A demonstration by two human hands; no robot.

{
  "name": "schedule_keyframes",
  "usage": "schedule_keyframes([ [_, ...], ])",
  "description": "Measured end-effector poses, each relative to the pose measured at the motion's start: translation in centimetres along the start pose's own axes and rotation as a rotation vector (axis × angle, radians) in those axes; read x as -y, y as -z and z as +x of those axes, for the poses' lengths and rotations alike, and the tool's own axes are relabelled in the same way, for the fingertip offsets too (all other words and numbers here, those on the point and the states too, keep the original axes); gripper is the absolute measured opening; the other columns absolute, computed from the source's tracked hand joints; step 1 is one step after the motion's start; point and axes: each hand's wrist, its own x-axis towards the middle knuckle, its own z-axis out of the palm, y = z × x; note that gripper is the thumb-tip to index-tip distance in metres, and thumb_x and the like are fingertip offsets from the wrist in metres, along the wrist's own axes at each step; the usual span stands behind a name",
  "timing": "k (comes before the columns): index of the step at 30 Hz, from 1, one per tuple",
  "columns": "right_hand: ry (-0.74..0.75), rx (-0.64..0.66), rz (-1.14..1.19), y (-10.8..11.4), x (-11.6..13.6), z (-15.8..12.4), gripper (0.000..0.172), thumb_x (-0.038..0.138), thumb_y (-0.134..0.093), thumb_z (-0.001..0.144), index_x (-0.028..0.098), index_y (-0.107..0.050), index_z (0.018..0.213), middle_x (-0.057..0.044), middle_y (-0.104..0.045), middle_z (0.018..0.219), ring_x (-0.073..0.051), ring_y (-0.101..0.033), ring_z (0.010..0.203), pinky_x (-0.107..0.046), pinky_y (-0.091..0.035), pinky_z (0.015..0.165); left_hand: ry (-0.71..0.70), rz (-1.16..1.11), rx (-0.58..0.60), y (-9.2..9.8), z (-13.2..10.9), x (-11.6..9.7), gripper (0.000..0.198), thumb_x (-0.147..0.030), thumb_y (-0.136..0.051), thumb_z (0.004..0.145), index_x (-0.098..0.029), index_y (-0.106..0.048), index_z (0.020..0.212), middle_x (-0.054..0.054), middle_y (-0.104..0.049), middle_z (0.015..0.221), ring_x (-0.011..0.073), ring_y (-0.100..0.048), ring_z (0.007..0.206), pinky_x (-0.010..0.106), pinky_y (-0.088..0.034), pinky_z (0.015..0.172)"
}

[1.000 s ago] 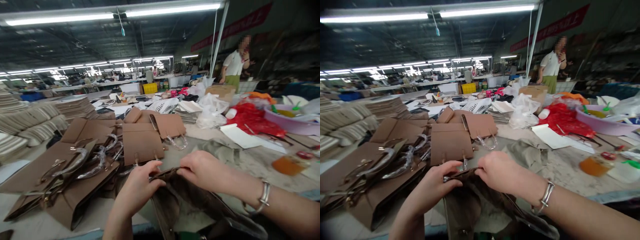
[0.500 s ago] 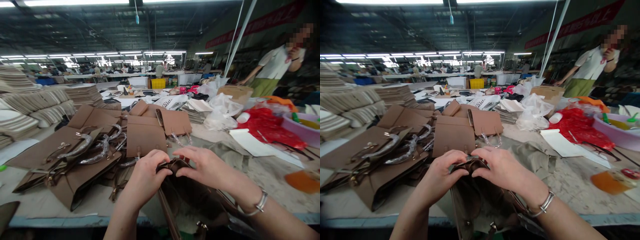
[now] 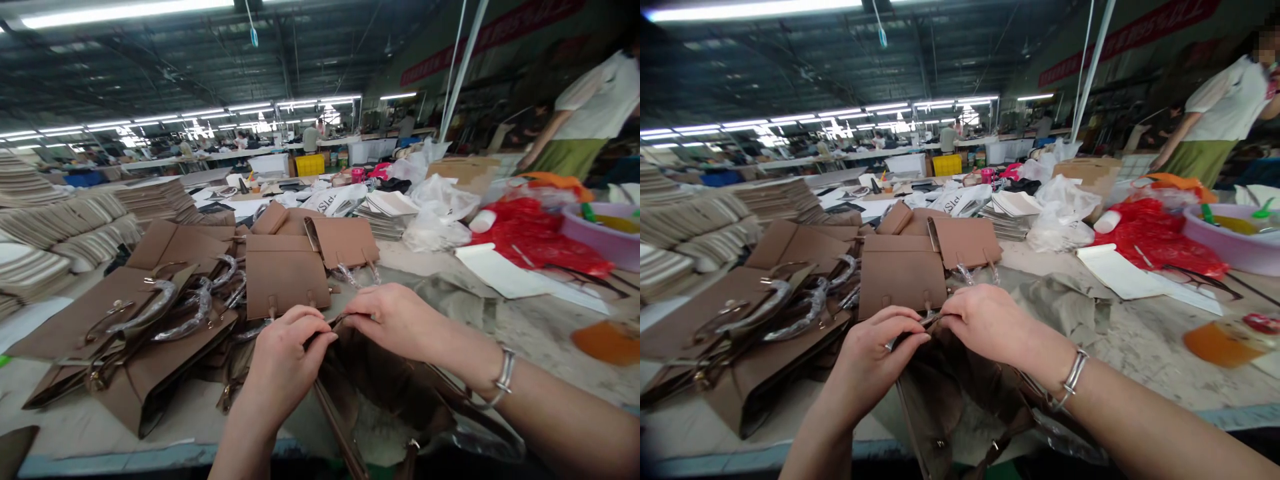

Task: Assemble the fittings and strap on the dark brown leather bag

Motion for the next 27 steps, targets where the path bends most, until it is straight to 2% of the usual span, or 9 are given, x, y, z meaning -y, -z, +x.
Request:
schedule_keyframes([
  [7,-0.039,-0.008,0.006,-0.2,0.6,0.2,0.016,0.015,-0.058,0.089,0.02,-0.073,0.086,-0.001,-0.068,0.083,-0.015,-0.061,0.078,-0.026,-0.042,0.071,0.094,0.065,-0.023,-0.4,-0.1,-0.3,0.012,-0.01,-0.06,0.081,-0.019,-0.062,0.073,-0.001,-0.065,0.081,0.0139,-0.061,0.077,0.025,-0.045,0.072],
  [13,-0.037,-0.031,0.032,-0.7,0.3,0.3,0.017,0.018,-0.057,0.091,0.019,-0.072,0.083,-0.002,-0.067,0.082,-0.016,-0.061,0.078,-0.027,-0.042,0.071,0.162,0.11,-0.066,-1.1,0.3,-0.5,0.011,-0.011,-0.059,0.078,-0.019,-0.062,0.071,-0.001,-0.066,0.077,0.0142,-0.063,0.074,0.025,-0.044,0.07],
  [17,0.006,-0.071,0.078,-0.7,-0.5,0.0,0.011,0.024,-0.063,0.091,0.022,-0.073,0.096,0.0,-0.069,0.086,-0.015,-0.062,0.079,-0.026,-0.042,0.07,0.157,0.125,-0.086,-1.1,0.3,-0.5,0.012,-0.011,-0.058,0.078,-0.019,-0.062,0.07,-0.001,-0.067,0.075,0.0141,-0.063,0.072,0.024,-0.044,0.068],
  [20,0.019,-0.094,0.111,-0.4,-0.8,-0.2,0.032,0.036,-0.074,0.084,0.025,-0.069,0.114,0.001,-0.069,0.091,-0.016,-0.062,0.079,-0.026,-0.042,0.07,0.155,0.132,-0.082,-1.0,0.3,-0.6,0.012,-0.01,-0.058,0.077,-0.019,-0.062,0.07,-0.001,-0.067,0.076,0.0141,-0.063,0.072,0.024,-0.044,0.068],
  [22,0.052,-0.065,0.137,-0.2,-0.7,-0.1,0.04,0.042,-0.077,0.081,0.026,-0.068,0.116,0.001,-0.069,0.097,-0.016,-0.063,0.081,-0.026,-0.043,0.071,0.165,0.132,-0.07,-1.0,0.4,-0.6,0.012,-0.01,-0.058,0.077,-0.019,-0.062,0.07,-0.001,-0.067,0.075,0.0141,-0.062,0.071,0.024,-0.043,0.067],
  [24,0.084,-0.059,0.137,-0.1,-0.5,0.1,0.03,0.037,-0.075,0.084,0.026,-0.071,0.112,0.0,-0.069,0.101,-0.016,-0.063,0.086,-0.026,-0.042,0.072,0.178,0.127,-0.066,-1.0,0.5,-0.7,0.012,-0.01,-0.058,0.077,-0.018,-0.062,0.07,-0.001,-0.066,0.074,0.0138,-0.062,0.07,0.024,-0.043,0.067],
  [27,0.096,-0.077,0.078,-0.3,-0.2,0.7,0.013,0.021,-0.068,0.087,0.024,-0.074,0.098,0.001,-0.069,0.091,-0.015,-0.062,0.084,-0.025,-0.04,0.07,0.208,0.129,-0.048,-1.0,0.5,-0.8,0.012,-0.01,-0.059,0.079,-0.019,-0.061,0.07,-0.001,-0.066,0.074,0.0139,-0.061,0.071,0.025,-0.043,0.068],
])
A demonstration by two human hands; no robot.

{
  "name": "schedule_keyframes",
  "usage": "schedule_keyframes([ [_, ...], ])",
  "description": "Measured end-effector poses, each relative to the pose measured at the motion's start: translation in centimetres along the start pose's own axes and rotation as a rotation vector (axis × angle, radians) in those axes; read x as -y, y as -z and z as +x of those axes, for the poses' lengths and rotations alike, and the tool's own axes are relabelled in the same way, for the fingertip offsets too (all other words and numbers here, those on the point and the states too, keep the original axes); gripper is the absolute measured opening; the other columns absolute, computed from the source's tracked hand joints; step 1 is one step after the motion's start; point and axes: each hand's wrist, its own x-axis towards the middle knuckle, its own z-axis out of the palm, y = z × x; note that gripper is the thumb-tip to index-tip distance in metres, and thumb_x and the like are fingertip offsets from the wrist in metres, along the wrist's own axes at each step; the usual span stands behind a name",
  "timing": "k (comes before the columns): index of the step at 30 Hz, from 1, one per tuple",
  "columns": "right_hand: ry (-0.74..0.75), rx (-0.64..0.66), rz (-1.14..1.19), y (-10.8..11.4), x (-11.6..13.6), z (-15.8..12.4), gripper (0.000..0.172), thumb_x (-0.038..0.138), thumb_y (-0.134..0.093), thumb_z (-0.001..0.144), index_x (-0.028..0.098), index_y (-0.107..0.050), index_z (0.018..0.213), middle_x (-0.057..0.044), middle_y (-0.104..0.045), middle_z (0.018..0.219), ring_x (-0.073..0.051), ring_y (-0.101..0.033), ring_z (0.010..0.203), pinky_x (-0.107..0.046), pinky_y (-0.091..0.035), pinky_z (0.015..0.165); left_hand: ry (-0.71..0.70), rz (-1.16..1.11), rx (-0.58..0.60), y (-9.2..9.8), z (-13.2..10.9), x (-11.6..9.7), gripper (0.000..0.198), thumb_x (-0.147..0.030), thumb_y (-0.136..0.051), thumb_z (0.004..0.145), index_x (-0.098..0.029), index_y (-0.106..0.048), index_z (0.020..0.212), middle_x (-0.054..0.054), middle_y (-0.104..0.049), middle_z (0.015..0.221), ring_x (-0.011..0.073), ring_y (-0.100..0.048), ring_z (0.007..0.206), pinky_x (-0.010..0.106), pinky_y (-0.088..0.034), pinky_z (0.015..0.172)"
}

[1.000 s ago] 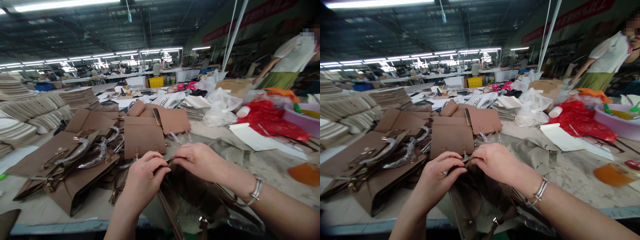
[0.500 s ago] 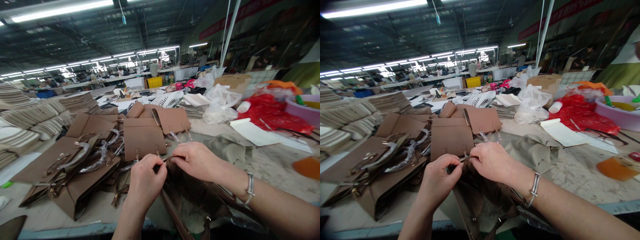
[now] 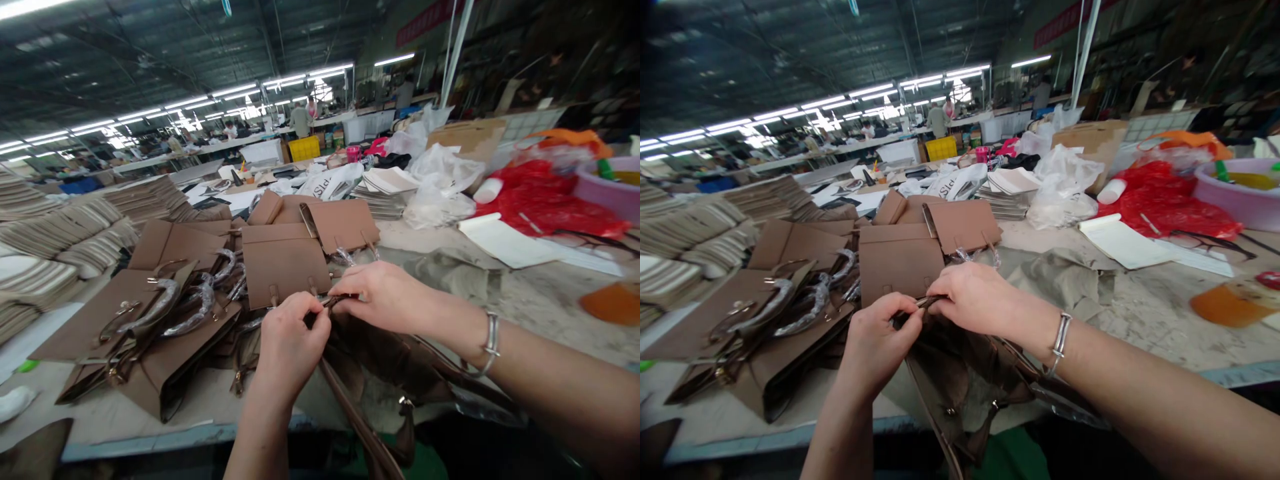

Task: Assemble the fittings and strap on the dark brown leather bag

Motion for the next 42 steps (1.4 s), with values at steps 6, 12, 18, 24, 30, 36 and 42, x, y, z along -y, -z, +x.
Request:
schedule_keyframes([
  [6,0.011,0.01,-0.059,-0.4,0.1,0.8,0.015,0.009,-0.061,0.081,0.019,-0.071,0.081,0.001,-0.064,0.079,-0.013,-0.057,0.072,-0.025,-0.035,0.063,0.153,-0.306,0.162,1.0,-0.4,0.8,0.034,-0.019,-0.069,0.078,-0.024,-0.056,0.109,0.0,-0.069,0.104,0.0144,-0.066,0.09,0.025,-0.05,0.081],
  [12,0.014,0.024,0.001,-0.2,0.8,0.2,0.012,0.01,-0.061,0.082,0.017,-0.071,0.08,0.0,-0.063,0.078,-0.014,-0.057,0.075,-0.025,-0.038,0.067,0.203,-0.14,0.357,3.4,-0.4,1.4,0.007,-0.026,-0.07,0.078,-0.021,-0.07,0.083,-0.002,-0.07,0.08,0.0155,-0.064,0.074,0.023,-0.046,0.067],
  [18,-0.086,0.006,0.036,-0.5,0.9,-0.3,0.015,0.01,-0.059,0.084,0.018,-0.071,0.082,-0.001,-0.064,0.08,-0.014,-0.058,0.078,-0.026,-0.04,0.071,0.159,-0.088,0.362,3.3,-0.2,1.2,0.018,-0.024,-0.067,0.08,-0.019,-0.067,0.063,-0.004,-0.061,0.062,0.0118,-0.054,0.062,0.022,-0.035,0.059],
  [24,-0.12,-0.003,0.046,-0.7,1.0,-0.1,0.017,0.007,-0.058,0.082,0.018,-0.069,0.078,0.0,-0.064,0.078,-0.014,-0.058,0.078,-0.026,-0.04,0.071,0.183,-0.124,0.349,3.1,-0.2,1.2,0.013,-0.028,-0.069,0.081,-0.022,-0.072,0.07,-0.005,-0.068,0.069,0.0134,-0.059,0.068,0.023,-0.037,0.063],
  [30,-0.156,-0.074,0.127,-1.2,0.9,-0.9,0.019,0.009,-0.059,0.083,0.022,-0.074,0.084,0.001,-0.066,0.08,-0.014,-0.059,0.076,-0.026,-0.041,0.071,0.153,-0.11,0.308,3.0,-0.6,0.9,0.015,-0.026,-0.063,0.086,-0.023,-0.076,0.078,-0.004,-0.072,0.076,0.0141,-0.063,0.072,0.023,-0.04,0.068],
  [36,-0.17,-0.09,0.091,-1.3,1.4,-1.1,0.018,0.014,-0.06,0.085,0.023,-0.075,0.085,0.0,-0.067,0.079,-0.015,-0.059,0.075,-0.027,-0.041,0.07,0.132,-0.09,0.297,2.8,-0.5,1.5,0.015,-0.024,-0.063,0.083,-0.021,-0.077,0.077,-0.003,-0.071,0.072,0.0133,-0.062,0.067,0.023,-0.041,0.064],
  [42,-0.203,-0.092,0.127,-1.6,1.0,-0.7,0.019,0.012,-0.061,0.084,0.024,-0.074,0.083,0.003,-0.066,0.078,-0.014,-0.059,0.074,-0.026,-0.04,0.068,0.165,-0.151,0.283,2.5,-0.1,1.3,0.016,-0.021,-0.061,0.082,-0.02,-0.076,0.075,-0.003,-0.071,0.071,0.0126,-0.062,0.066,0.021,-0.041,0.063],
])
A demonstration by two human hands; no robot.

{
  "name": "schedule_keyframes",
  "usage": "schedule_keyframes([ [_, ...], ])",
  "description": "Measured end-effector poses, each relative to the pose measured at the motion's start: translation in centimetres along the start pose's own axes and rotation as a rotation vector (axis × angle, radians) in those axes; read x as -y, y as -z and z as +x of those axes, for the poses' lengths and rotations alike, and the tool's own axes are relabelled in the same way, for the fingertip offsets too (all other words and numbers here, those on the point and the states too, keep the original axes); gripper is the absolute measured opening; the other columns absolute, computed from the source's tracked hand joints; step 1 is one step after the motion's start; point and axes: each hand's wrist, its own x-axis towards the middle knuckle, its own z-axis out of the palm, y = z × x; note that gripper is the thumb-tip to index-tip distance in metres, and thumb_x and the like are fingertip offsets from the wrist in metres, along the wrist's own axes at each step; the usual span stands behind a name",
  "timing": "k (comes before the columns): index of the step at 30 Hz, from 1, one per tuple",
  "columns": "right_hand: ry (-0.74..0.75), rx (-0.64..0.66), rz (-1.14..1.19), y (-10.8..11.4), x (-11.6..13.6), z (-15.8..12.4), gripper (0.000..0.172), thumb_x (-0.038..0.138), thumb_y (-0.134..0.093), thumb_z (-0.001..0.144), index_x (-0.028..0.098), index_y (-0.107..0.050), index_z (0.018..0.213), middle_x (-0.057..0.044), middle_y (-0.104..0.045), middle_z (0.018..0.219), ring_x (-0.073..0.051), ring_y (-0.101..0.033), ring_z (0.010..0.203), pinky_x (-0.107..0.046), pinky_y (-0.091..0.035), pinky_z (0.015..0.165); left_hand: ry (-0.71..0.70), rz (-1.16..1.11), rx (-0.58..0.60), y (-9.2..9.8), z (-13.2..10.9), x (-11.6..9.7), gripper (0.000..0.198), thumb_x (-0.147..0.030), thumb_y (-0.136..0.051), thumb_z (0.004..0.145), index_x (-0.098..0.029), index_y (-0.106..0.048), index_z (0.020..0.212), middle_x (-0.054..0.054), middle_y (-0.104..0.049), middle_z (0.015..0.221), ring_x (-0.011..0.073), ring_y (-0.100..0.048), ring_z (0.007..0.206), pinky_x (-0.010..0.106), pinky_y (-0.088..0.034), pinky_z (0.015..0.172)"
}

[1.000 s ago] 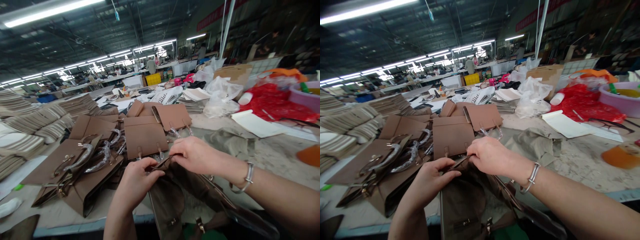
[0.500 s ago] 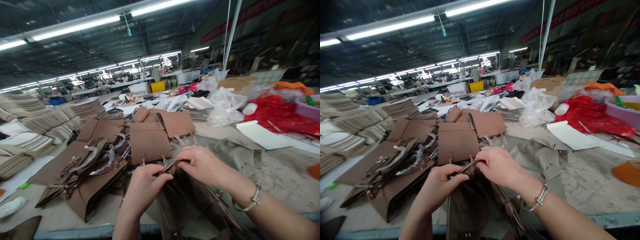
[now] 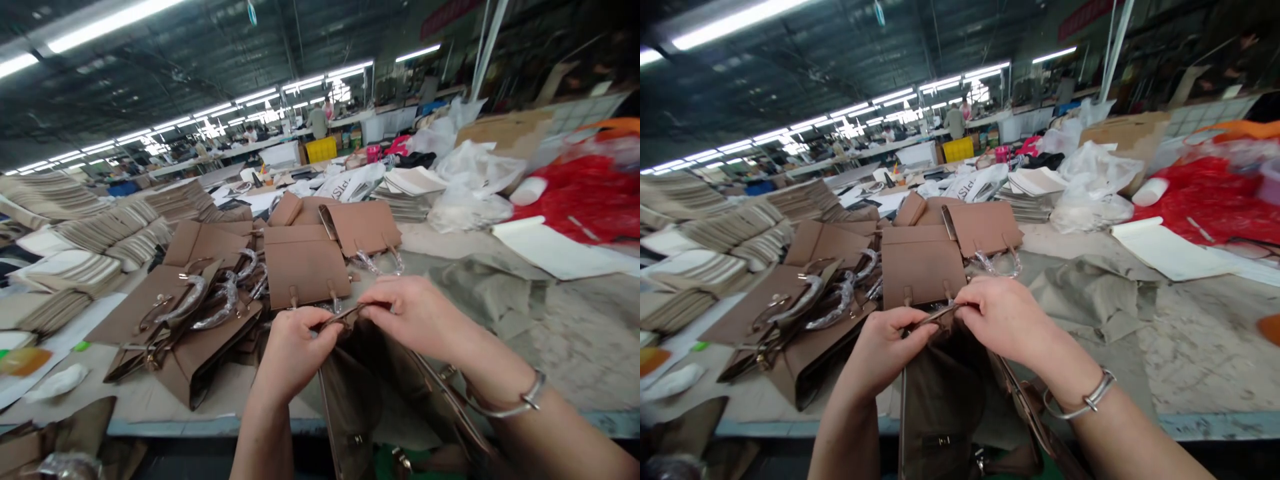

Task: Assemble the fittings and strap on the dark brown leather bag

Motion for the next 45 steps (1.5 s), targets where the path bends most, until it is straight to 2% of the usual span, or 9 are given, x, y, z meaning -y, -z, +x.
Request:
schedule_keyframes([
  [5,0.0,0.001,0.075,-0.3,-0.2,-0.1,0.018,0.013,-0.06,0.086,0.024,-0.074,0.085,0.002,-0.066,0.08,-0.014,-0.059,0.078,-0.027,-0.041,0.073,0.021,0.03,-0.035,-0.1,0.1,-0.2,0.018,-0.02,-0.06,0.081,-0.019,-0.073,0.069,-0.003,-0.066,0.065,0.0118,-0.057,0.063,0.021,-0.038,0.062],
  [9,0.004,0.05,0.199,0.2,-0.4,-0.5,0.012,0.024,-0.069,0.086,0.025,-0.074,0.097,0.003,-0.068,0.086,-0.014,-0.059,0.08,-0.027,-0.043,0.074,0.027,0.032,-0.021,-0.1,-0.1,0.1,0.019,-0.022,-0.058,0.082,-0.019,-0.073,0.071,-0.003,-0.065,0.064,0.0116,-0.056,0.062,0.022,-0.037,0.061],
  [12,0.051,0.038,0.24,0.3,-0.5,-0.4,0.028,0.032,-0.079,0.08,0.025,-0.073,0.106,0.001,-0.068,0.097,-0.014,-0.06,0.086,-0.027,-0.044,0.078,0.021,0.037,-0.023,-0.2,-0.1,0.3,0.019,-0.023,-0.058,0.083,-0.019,-0.072,0.07,-0.003,-0.063,0.063,0.0114,-0.055,0.062,0.022,-0.036,0.06],
  [15,0.076,-0.029,0.204,-0.2,-0.3,0.1,0.03,0.028,-0.078,0.081,0.024,-0.072,0.109,0.0,-0.067,0.103,-0.015,-0.061,0.091,-0.027,-0.045,0.082,0.009,0.064,-0.028,-0.4,-0.1,0.3,0.02,-0.024,-0.058,0.082,-0.019,-0.072,0.068,-0.003,-0.062,0.062,0.0111,-0.053,0.06,0.022,-0.034,0.059],
  [20,0.101,0.013,0.143,-0.7,0.2,0.5,0.015,0.014,-0.069,0.085,0.023,-0.075,0.094,0.003,-0.067,0.087,-0.012,-0.06,0.083,-0.025,-0.043,0.076,0.005,0.048,-0.03,-0.5,-0.1,0.1,0.02,-0.024,-0.059,0.082,-0.019,-0.071,0.067,-0.003,-0.061,0.06,0.0102,-0.052,0.059,0.022,-0.034,0.058],
  [28,0.073,0.028,0.087,-0.8,0.2,0.5,0.014,0.012,-0.068,0.084,0.025,-0.074,0.087,0.005,-0.066,0.084,-0.011,-0.058,0.08,-0.024,-0.039,0.071,-0.004,-0.056,0.049,0.0,-0.1,0.5,0.017,-0.024,-0.061,0.083,-0.02,-0.073,0.073,-0.003,-0.067,0.068,0.0119,-0.057,0.065,0.022,-0.039,0.063],
  [36,0.059,0.007,0.02,-0.9,0.5,0.4,0.018,0.009,-0.064,0.086,0.024,-0.074,0.087,0.004,-0.066,0.083,-0.011,-0.059,0.078,-0.024,-0.038,0.067,0.003,0.073,-0.038,-0.6,-0.3,-0.2,0.011,-0.029,-0.071,0.082,-0.03,-0.075,0.092,-0.008,-0.073,0.083,0.0122,-0.064,0.075,0.022,-0.043,0.072],
  [40,0.068,0.001,-0.012,-0.9,0.6,0.4,0.016,0.014,-0.064,0.089,0.025,-0.075,0.091,0.004,-0.068,0.087,-0.012,-0.061,0.08,-0.025,-0.039,0.069,-0.054,0.164,-0.135,-1.1,-0.2,0.0,0.011,-0.027,-0.065,0.087,-0.026,-0.076,0.086,-0.004,-0.074,0.084,0.0147,-0.066,0.079,0.024,-0.043,0.072],
  [45,0.071,0.028,0.027,-0.9,0.3,0.5,0.014,0.015,-0.064,0.09,0.022,-0.076,0.09,0.003,-0.068,0.087,-0.013,-0.061,0.081,-0.025,-0.04,0.07,-0.169,0.203,-0.115,-1.4,0.0,0.1,0.021,-0.019,-0.057,0.091,-0.02,-0.072,0.077,-0.003,-0.068,0.069,0.0121,-0.061,0.067,0.023,-0.04,0.065],
])
